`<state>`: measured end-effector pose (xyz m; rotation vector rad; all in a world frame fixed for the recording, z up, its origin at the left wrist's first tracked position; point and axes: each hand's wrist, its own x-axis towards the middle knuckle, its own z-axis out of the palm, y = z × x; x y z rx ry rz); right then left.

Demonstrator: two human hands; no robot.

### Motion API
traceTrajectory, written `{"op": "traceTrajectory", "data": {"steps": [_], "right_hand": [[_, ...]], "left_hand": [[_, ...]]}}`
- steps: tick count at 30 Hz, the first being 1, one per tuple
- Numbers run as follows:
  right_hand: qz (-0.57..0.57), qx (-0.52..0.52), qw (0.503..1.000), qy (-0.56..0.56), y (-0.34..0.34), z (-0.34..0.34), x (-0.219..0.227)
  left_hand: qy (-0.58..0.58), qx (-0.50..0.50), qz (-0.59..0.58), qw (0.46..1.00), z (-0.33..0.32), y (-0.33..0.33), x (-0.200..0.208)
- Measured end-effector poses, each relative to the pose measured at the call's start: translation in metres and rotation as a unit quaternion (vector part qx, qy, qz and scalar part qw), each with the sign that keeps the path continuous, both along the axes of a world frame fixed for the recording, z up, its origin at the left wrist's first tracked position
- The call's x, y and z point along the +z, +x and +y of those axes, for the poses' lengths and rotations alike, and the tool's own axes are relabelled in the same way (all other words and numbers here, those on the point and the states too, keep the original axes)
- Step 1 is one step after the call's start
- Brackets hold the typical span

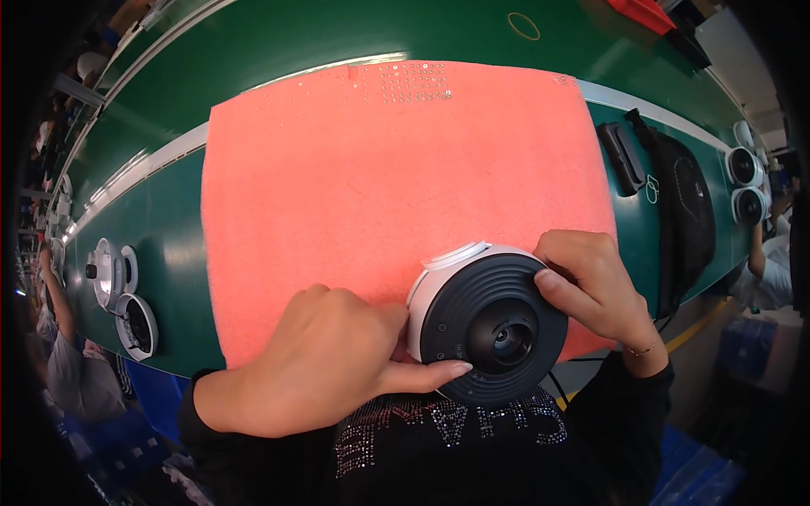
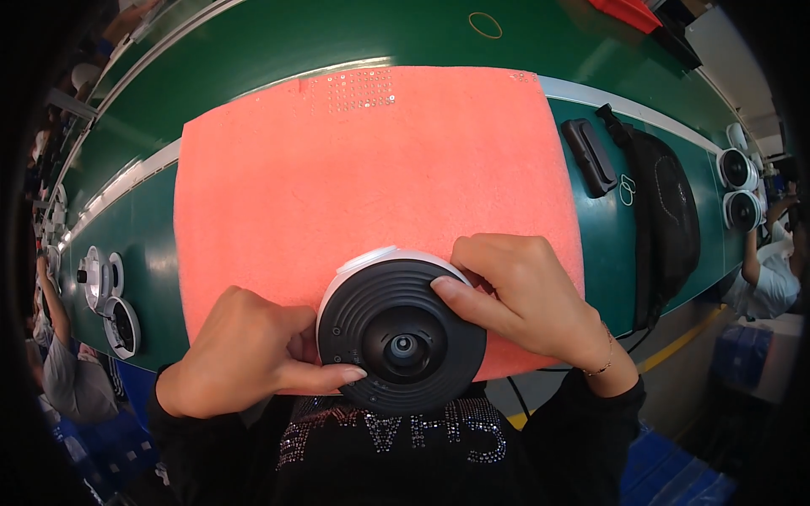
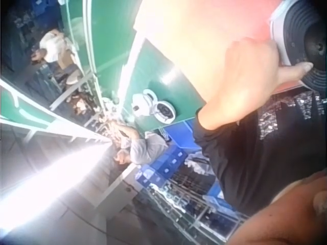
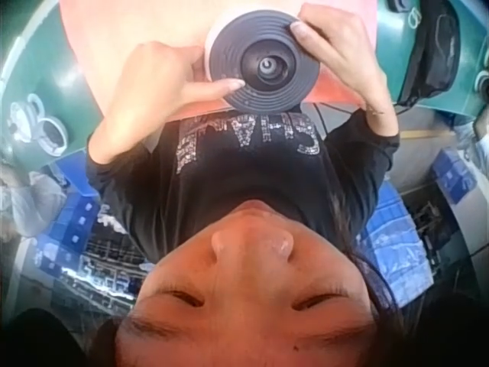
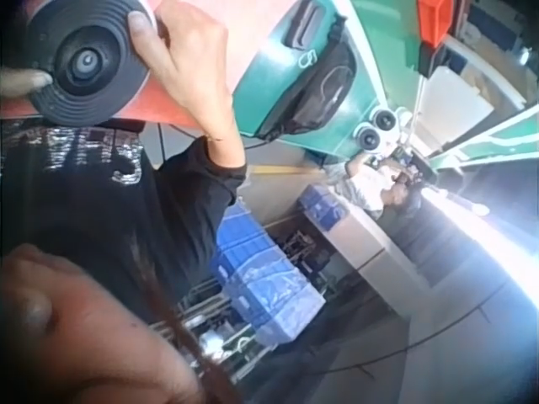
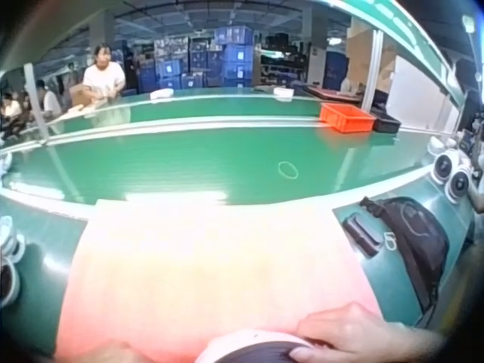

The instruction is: Assembling components of spherical security cameras on a production line.

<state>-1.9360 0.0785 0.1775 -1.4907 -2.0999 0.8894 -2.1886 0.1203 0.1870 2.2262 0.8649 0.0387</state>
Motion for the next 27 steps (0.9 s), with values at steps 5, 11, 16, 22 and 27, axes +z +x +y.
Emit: {"op": "traceTrajectory", "data": {"steps": [5, 11, 16, 22, 27], "right_hand": [[-0.097, -0.024, 0.985, 0.141, -0.009, -0.003, 0.002], [-0.106, 0.114, 0.966, 0.208, -0.025, -0.012, 0.024], [0.095, 0.000, 0.995, 0.005, -0.009, 0.000, -0.007], [0.221, -0.068, 0.934, -0.273, -0.027, -0.005, 0.011], [0.235, 0.011, 0.972, 0.010, -0.039, 0.001, 0.009]], "left_hand": [[0.014, 0.012, -0.007, 1.000, -0.001, -0.004, -0.005], [0.021, -0.009, 0.047, 0.999, 0.003, -0.003, 0.004], [-0.012, -0.016, 0.191, 0.981, 0.011, 0.001, -0.001], [-0.260, 0.129, -0.302, 0.908, -0.013, 0.002, -0.029], [-0.004, 0.080, -0.240, 0.967, -0.016, -0.001, 0.001]]}}
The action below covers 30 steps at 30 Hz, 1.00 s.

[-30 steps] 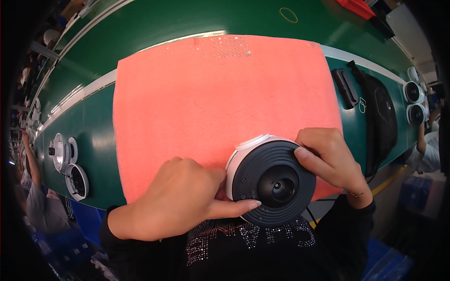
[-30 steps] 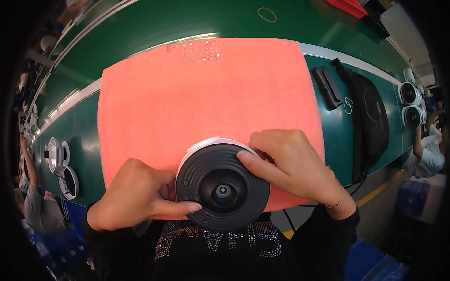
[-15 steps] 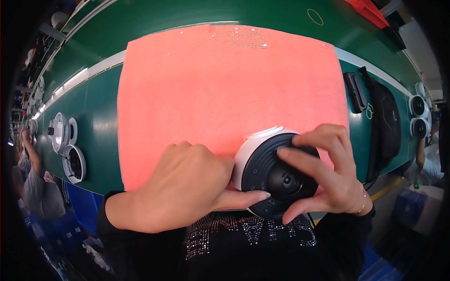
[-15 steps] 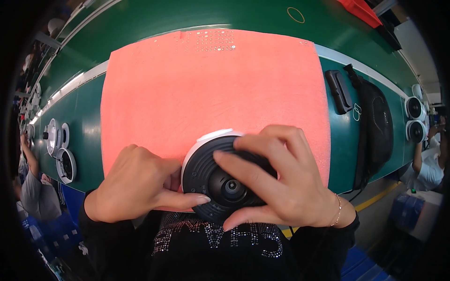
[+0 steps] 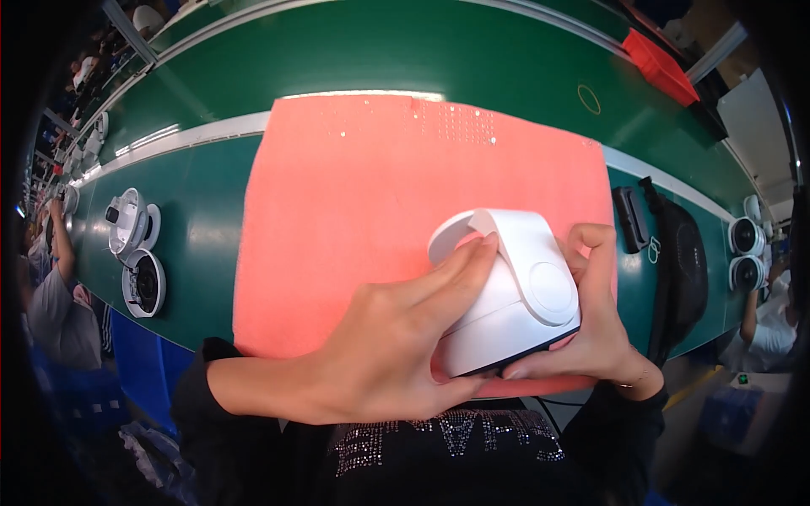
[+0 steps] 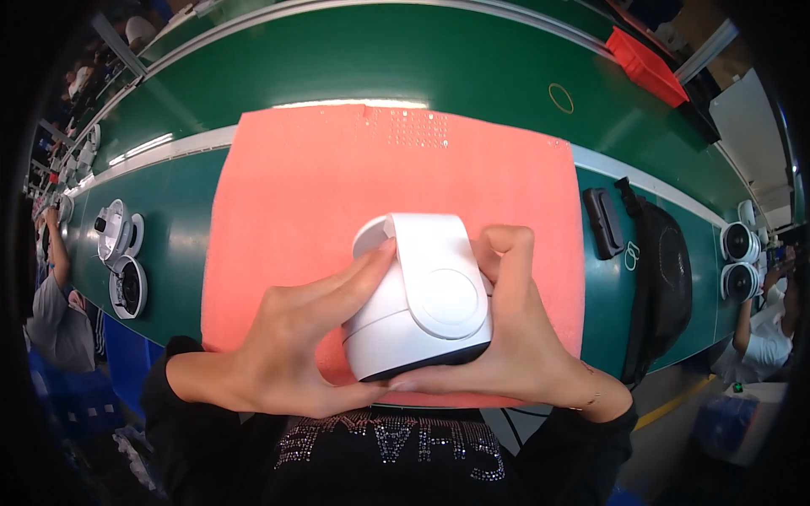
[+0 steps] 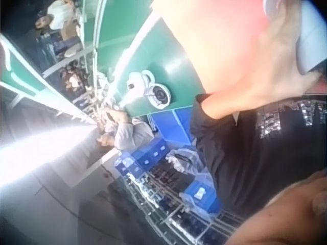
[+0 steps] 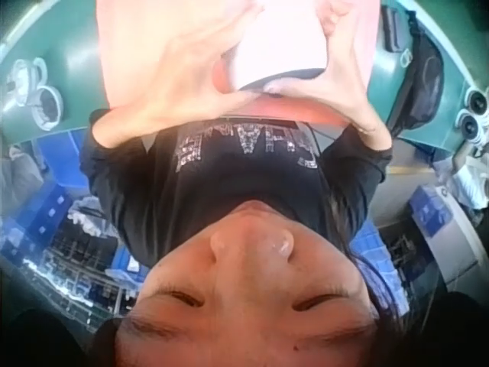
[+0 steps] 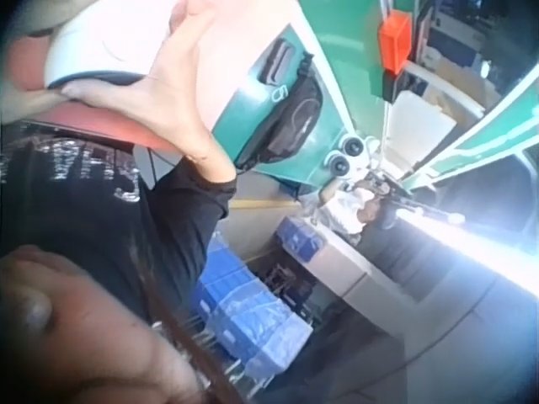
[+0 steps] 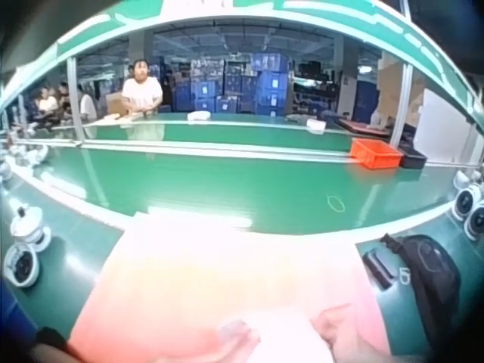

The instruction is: Assembling components of spherical security cameras on a production line.

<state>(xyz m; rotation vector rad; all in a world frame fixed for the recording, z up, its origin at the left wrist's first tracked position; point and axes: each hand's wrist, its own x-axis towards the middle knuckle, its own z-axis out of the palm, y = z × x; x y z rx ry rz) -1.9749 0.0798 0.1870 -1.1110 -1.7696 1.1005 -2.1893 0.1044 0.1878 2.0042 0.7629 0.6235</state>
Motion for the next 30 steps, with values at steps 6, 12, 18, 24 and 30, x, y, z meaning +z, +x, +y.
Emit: {"op": "traceTrajectory", "data": {"steps": [6, 12, 18, 24, 30], "right_hand": [[-0.044, -0.007, 0.991, 0.129, -0.007, 0.044, -0.003], [0.129, 0.056, 0.990, -0.014, -0.009, 0.081, 0.027], [0.166, -0.026, 0.975, 0.145, -0.046, 0.103, 0.036], [0.081, -0.177, 0.920, 0.341, -0.067, 0.143, 0.015], [0.054, -0.170, 0.926, 0.331, -0.058, 0.161, 0.013]], "left_hand": [[0.162, 0.067, -0.020, 0.984, 0.019, -0.004, 0.001], [-0.153, 0.057, -0.180, 0.970, 0.071, -0.025, 0.023], [-0.149, 0.084, -0.469, 0.867, 0.120, -0.008, 0.015], [-0.238, 0.163, -0.563, 0.775, 0.150, 0.036, 0.011], [-0.203, 0.165, -0.618, 0.741, 0.185, 0.049, -0.011]]}}
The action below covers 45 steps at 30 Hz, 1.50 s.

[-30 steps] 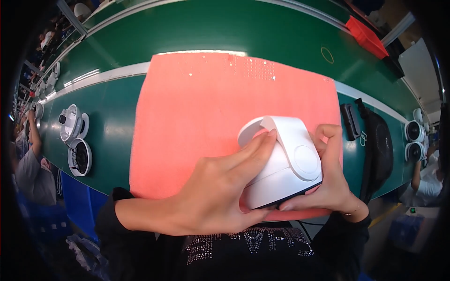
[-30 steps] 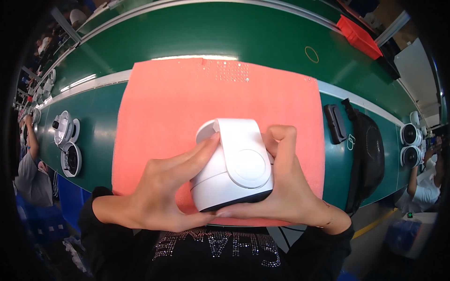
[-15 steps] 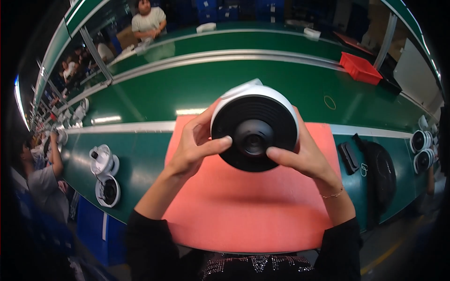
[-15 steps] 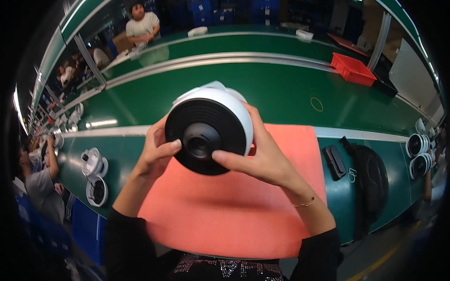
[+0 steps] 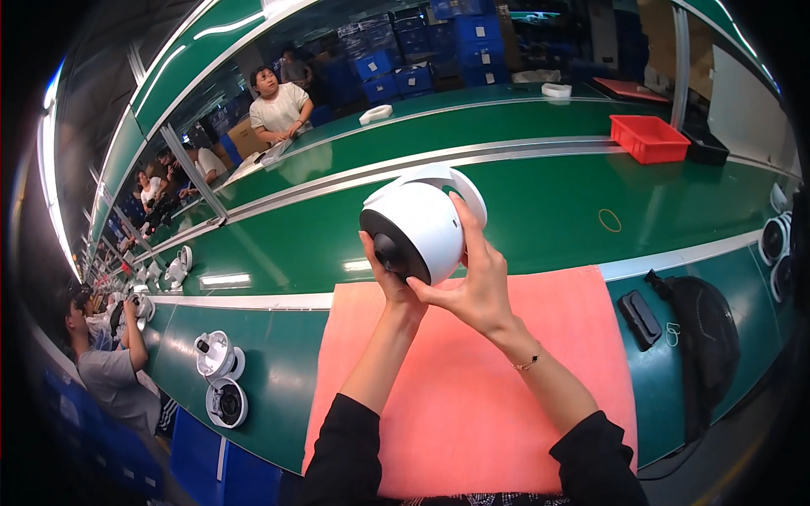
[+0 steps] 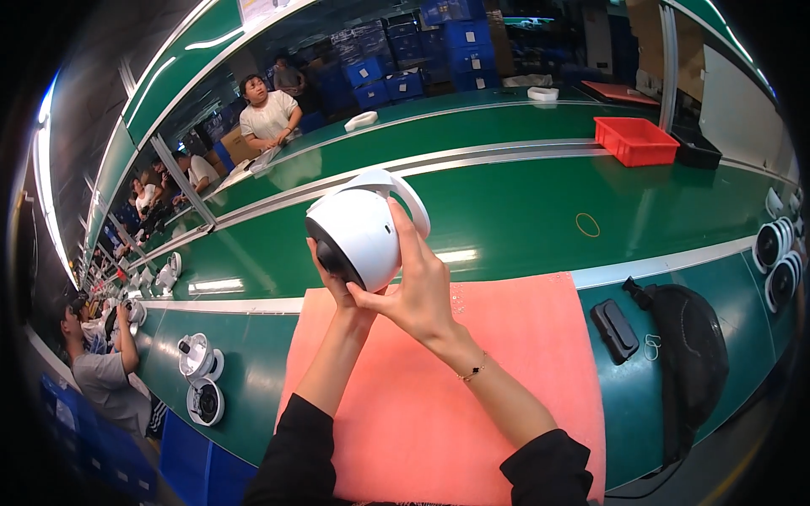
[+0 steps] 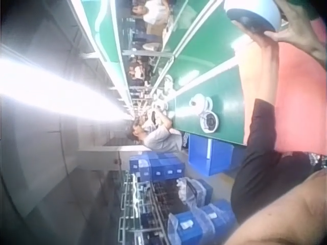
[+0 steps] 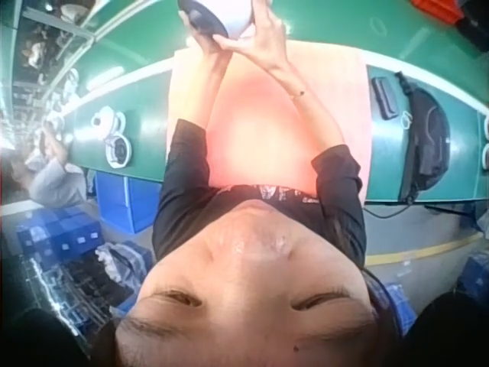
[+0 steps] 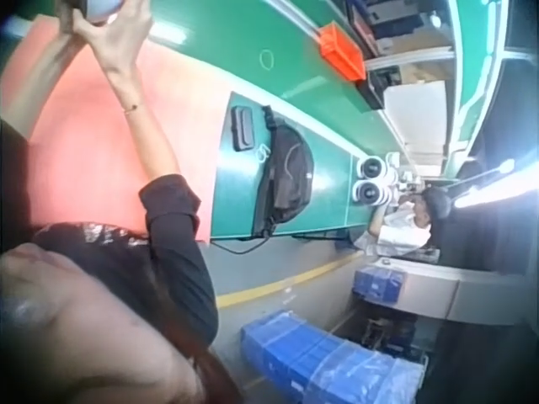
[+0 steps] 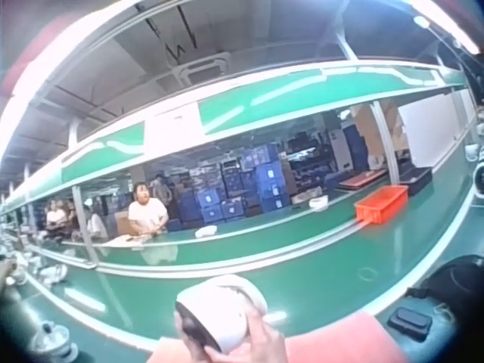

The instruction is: Assembling components of spherical security cameras on a production line.

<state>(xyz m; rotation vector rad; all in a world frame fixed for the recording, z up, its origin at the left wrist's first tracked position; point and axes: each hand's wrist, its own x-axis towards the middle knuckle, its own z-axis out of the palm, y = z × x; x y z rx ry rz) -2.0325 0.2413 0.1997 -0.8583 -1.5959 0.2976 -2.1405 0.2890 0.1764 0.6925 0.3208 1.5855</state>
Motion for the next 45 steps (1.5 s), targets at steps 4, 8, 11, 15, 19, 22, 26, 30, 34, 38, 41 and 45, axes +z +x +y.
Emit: {"op": "traceTrajectory", "data": {"steps": [4, 8, 11, 15, 19, 22, 26, 30, 34, 38, 41, 45], "right_hand": [[0.184, 0.082, 0.975, -0.089, 0.019, 0.035, -0.024], [0.418, 0.143, 0.840, -0.315, 0.061, 0.053, -0.029], [0.514, 0.133, 0.764, -0.366, 0.085, 0.069, -0.053], [0.447, 0.075, 0.818, -0.354, 0.103, 0.077, -0.061], [0.457, 0.065, 0.805, -0.372, 0.108, 0.090, -0.074], [0.501, 0.132, 0.794, -0.318, 0.096, 0.107, -0.097], [0.551, 0.090, 0.761, -0.330, 0.062, 0.091, -0.101], [0.526, 0.099, 0.760, -0.368, 0.060, 0.085, -0.109], [0.297, 0.157, 0.863, -0.378, 0.048, 0.080, -0.118], [0.186, 0.142, 0.899, -0.369, 0.044, 0.082, -0.121], [0.179, 0.137, 0.903, -0.366, 0.050, 0.085, -0.121], [0.180, 0.131, 0.904, -0.365, 0.051, 0.088, -0.122]], "left_hand": [[-0.043, -0.093, 0.103, 0.989, 0.017, 0.010, 0.005], [-0.138, -0.174, 0.140, 0.965, 0.027, 0.018, -0.019], [-0.066, -0.177, 0.263, 0.946, 0.016, 0.024, -0.049], [0.093, -0.112, 0.471, 0.870, 0.002, 0.031, -0.098], [0.160, -0.119, 0.528, 0.826, -0.001, 0.037, -0.097], [0.170, -0.077, 0.554, 0.811, 0.000, 0.025, -0.101], [0.257, -0.002, 0.572, 0.779, 0.003, 0.023, -0.109], [0.295, 0.059, 0.527, 0.795, 0.001, 0.045, -0.114], [0.314, 0.097, 0.569, 0.754, -0.010, 0.034, -0.109], [0.290, 0.085, 0.584, 0.754, -0.005, 0.036, -0.116], [0.298, 0.091, 0.580, 0.753, 0.000, 0.040, -0.118], [0.309, 0.097, 0.572, 0.754, 0.002, 0.042, -0.118]]}}
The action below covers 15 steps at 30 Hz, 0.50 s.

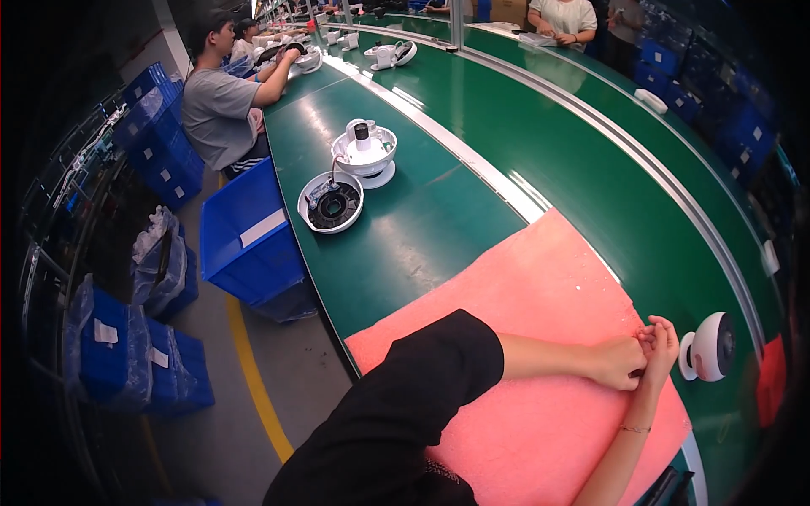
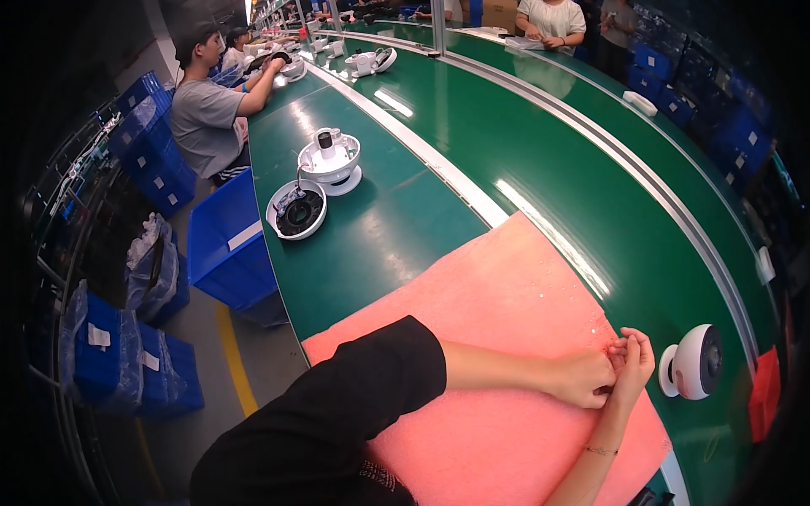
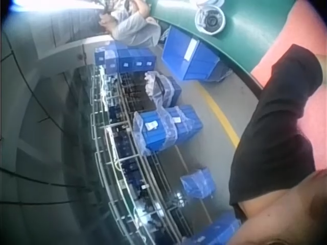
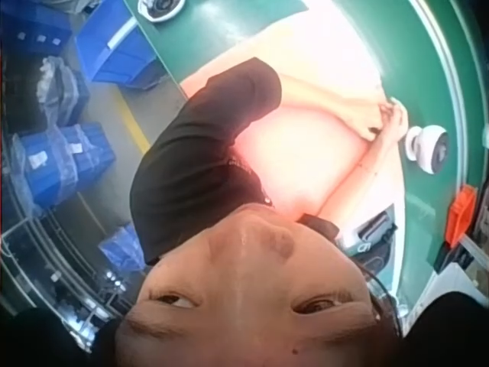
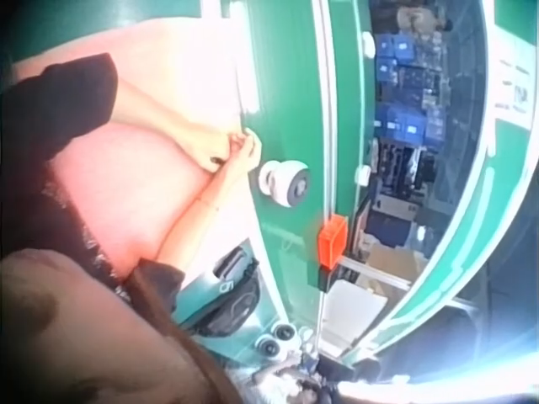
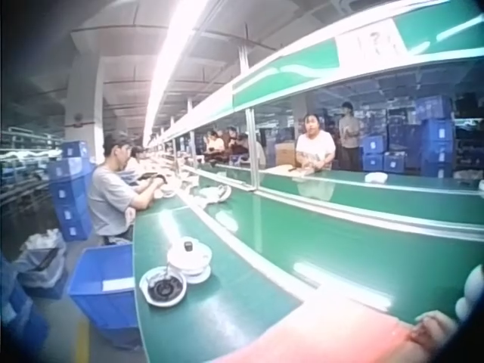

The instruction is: Assembling components of spherical security cameras on a production line.

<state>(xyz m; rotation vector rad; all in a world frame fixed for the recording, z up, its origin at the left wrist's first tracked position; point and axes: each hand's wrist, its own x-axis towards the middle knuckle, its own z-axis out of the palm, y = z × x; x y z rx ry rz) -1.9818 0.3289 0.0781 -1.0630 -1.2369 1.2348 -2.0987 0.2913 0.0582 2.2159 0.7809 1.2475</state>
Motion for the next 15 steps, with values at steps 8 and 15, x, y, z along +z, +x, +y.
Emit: {"op": "traceTrajectory", "data": {"steps": [8, 15], "right_hand": [[-0.006, -0.004, 1.000, 0.001, -0.0064, -0.0020, 0.0016], [-0.019, 0.008, 0.999, 0.035, -0.0055, -0.0032, -0.0021]], "left_hand": [[0.008, 0.011, 0.018, 1.000, 0.0012, -0.0034, -0.0017], [0.019, 0.028, 0.049, 0.998, 0.0003, -0.0034, -0.0006]]}}
